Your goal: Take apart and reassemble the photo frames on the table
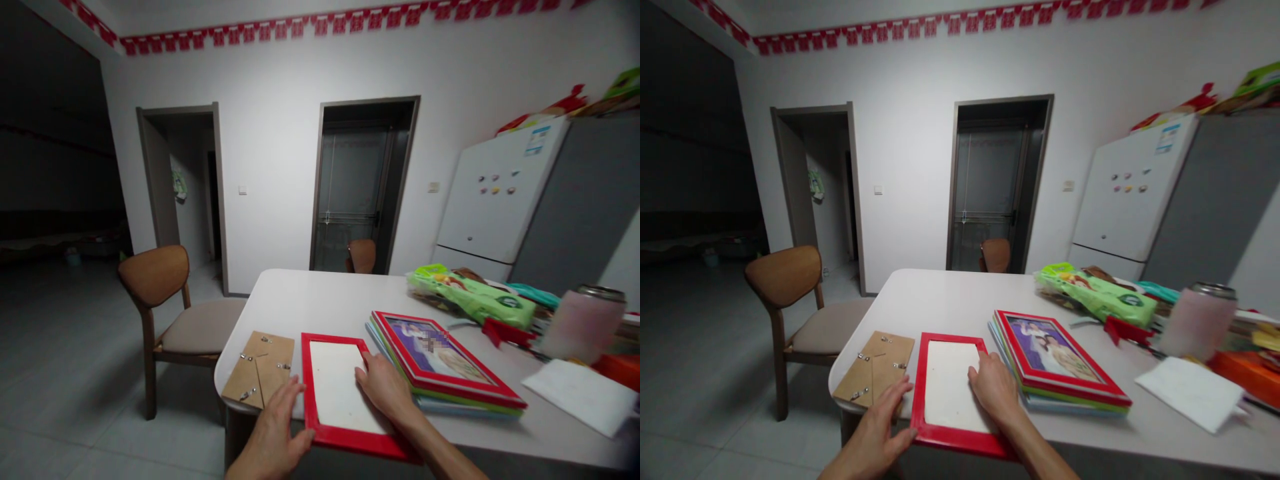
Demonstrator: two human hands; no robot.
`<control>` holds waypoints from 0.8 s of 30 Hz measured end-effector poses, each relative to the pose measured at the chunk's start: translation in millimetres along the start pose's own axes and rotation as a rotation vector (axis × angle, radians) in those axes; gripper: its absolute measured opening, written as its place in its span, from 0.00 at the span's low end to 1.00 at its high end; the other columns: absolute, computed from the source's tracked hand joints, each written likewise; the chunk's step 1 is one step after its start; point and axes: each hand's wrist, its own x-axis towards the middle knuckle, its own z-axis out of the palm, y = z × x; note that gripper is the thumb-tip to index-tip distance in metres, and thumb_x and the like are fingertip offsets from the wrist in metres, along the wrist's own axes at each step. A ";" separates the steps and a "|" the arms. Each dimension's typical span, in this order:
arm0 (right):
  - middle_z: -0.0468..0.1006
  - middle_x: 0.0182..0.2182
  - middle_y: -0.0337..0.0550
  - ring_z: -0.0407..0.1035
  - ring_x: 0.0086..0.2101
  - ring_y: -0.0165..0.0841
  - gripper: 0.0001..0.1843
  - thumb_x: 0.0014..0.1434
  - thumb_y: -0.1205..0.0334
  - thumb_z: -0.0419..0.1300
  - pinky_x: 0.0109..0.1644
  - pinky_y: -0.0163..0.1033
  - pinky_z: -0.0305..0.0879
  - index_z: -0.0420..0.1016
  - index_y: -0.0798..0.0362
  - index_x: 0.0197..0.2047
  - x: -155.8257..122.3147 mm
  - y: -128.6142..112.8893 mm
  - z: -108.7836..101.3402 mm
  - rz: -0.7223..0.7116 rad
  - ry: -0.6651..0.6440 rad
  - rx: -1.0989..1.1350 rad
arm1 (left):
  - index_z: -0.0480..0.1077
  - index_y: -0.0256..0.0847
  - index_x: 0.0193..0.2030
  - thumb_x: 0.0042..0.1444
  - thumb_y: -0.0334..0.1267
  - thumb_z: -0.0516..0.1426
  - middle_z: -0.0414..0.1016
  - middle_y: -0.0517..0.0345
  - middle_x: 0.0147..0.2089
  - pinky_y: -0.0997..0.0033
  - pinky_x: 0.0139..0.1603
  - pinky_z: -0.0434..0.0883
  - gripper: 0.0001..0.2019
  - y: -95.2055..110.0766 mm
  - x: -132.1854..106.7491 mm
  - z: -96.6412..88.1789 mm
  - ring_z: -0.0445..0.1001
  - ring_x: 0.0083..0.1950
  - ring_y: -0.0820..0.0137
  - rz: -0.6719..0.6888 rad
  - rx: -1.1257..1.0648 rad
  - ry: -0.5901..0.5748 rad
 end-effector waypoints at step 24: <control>0.69 0.38 0.46 0.61 0.39 0.39 0.23 0.40 0.64 0.57 0.43 0.43 0.56 0.68 0.50 0.43 -49.9 -131.7 1.5 -0.407 -0.109 0.463 | 0.68 0.39 0.41 0.41 0.35 0.60 0.71 0.50 0.44 0.62 0.45 0.68 0.17 -87.0 -14.7 -48.2 0.69 0.45 0.63 0.093 0.459 0.322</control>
